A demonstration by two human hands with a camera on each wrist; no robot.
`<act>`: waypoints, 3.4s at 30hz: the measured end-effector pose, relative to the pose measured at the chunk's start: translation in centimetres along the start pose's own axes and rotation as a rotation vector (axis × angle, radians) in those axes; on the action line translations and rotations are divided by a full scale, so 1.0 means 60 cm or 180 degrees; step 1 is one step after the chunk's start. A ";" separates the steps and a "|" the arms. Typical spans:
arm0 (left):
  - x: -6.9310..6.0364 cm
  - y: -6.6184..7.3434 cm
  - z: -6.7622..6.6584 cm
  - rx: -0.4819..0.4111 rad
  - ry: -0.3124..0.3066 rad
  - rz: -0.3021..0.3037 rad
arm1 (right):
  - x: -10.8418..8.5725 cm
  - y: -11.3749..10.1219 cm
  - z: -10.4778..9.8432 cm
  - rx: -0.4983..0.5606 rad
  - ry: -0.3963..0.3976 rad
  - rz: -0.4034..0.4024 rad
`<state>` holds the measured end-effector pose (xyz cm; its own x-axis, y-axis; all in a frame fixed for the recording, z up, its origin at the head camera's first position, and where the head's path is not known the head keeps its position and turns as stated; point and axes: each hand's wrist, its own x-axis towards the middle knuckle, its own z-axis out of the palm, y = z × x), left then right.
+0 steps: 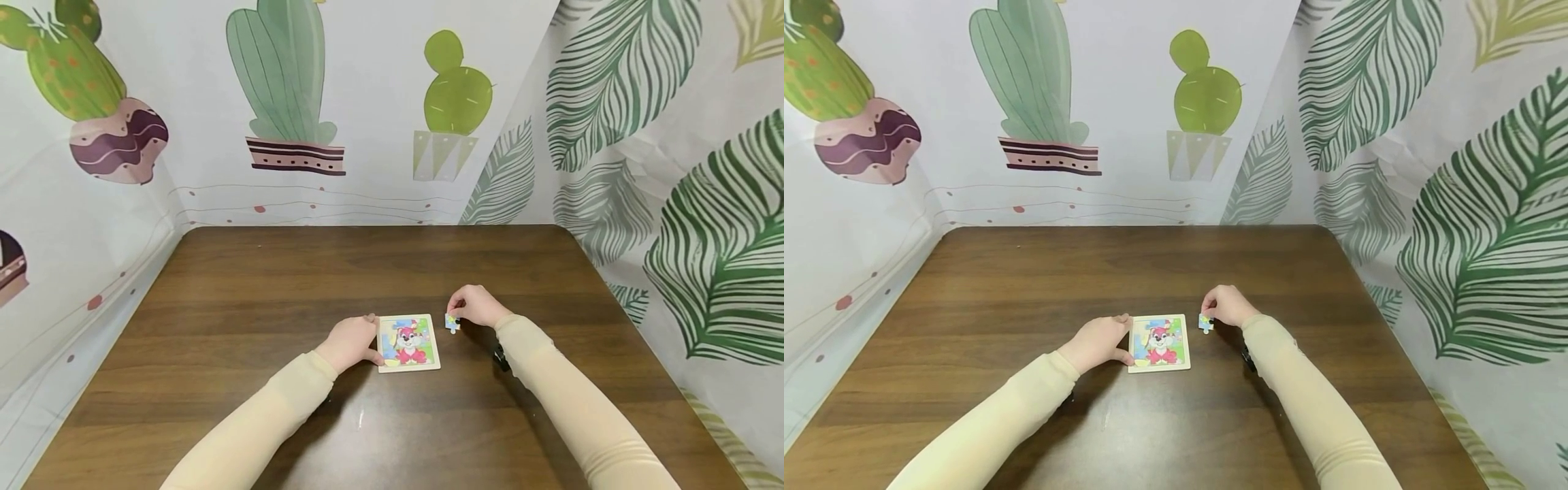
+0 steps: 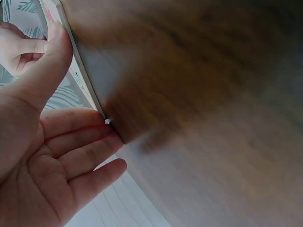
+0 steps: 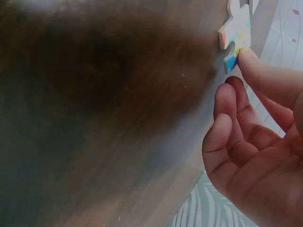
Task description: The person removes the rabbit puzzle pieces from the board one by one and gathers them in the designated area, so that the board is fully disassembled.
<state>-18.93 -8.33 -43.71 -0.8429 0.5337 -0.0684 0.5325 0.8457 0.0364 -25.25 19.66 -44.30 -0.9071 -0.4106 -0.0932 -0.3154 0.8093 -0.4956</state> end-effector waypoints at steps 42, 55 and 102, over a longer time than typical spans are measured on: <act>0.002 -0.005 0.007 -0.0021 -0.0013 -0.0013 | 0.023 -0.103 0.056 0.0003 0.0156 -0.0712; 0.000 -0.015 0.010 -0.0353 0.0092 0.0252 | 0.015 -0.131 0.072 -0.0055 -0.0166 -0.0911; 0.010 0.002 0.008 -0.0119 0.0138 0.0185 | 0.032 -0.133 0.074 -0.0111 -0.0101 -0.0625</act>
<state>-19.35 -7.90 -44.23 -0.8136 0.5811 -0.0220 0.5781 0.8124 0.0764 -23.21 10.55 -44.35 -0.8181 -0.5746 -0.0250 -0.4954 0.7261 -0.4768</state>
